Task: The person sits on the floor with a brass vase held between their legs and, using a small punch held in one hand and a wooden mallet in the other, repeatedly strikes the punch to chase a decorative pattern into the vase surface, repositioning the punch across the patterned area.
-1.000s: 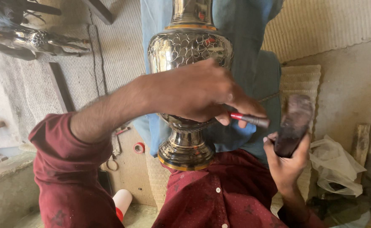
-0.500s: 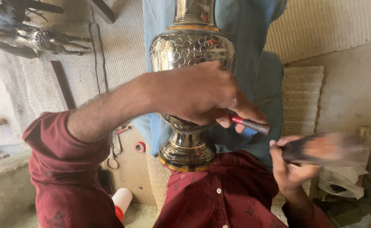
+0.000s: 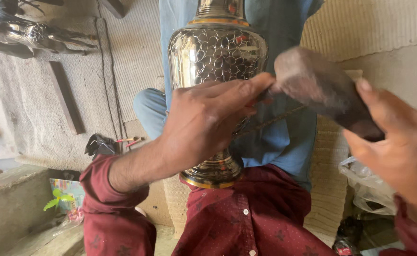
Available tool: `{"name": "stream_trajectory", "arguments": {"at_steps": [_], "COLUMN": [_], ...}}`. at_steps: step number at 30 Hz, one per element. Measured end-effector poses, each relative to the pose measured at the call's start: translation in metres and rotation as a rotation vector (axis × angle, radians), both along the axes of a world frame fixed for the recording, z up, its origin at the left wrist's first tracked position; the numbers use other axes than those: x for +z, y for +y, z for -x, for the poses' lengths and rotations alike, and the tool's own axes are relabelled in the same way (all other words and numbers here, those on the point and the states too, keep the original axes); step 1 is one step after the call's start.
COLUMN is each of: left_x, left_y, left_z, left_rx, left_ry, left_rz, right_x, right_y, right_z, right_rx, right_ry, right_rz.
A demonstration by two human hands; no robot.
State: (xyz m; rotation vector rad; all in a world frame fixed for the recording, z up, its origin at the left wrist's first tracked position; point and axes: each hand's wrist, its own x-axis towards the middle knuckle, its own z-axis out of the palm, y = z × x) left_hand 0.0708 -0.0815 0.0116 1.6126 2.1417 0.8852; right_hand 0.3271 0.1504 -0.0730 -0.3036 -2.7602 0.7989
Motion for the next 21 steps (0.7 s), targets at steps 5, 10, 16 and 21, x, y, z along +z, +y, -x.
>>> {"name": "stream_trajectory", "arguments": {"at_steps": [5,10,16,21], "left_x": [-0.007,-0.015,-0.028,-0.039], "left_y": [-0.010,-0.019,-0.029,-0.031], "left_z": [-0.009,-0.025,-0.033,-0.040], "left_rx": [0.131,0.254,0.365,0.468], "left_ry": [0.016,-0.068,-0.061,-0.023], "left_rz": [-0.087,-0.282,-0.369,-0.359], "right_x": [0.022,0.038,0.055,0.066], "right_y": [0.018,0.020,0.049,0.042], "right_z": [0.027,0.046,0.047,0.054], "right_rx": [0.082,-0.002,0.320,0.337], "right_ry": [-0.115,-0.148,-0.157,-0.114], "right_rz": [0.223,0.223,0.120,0.194]}}
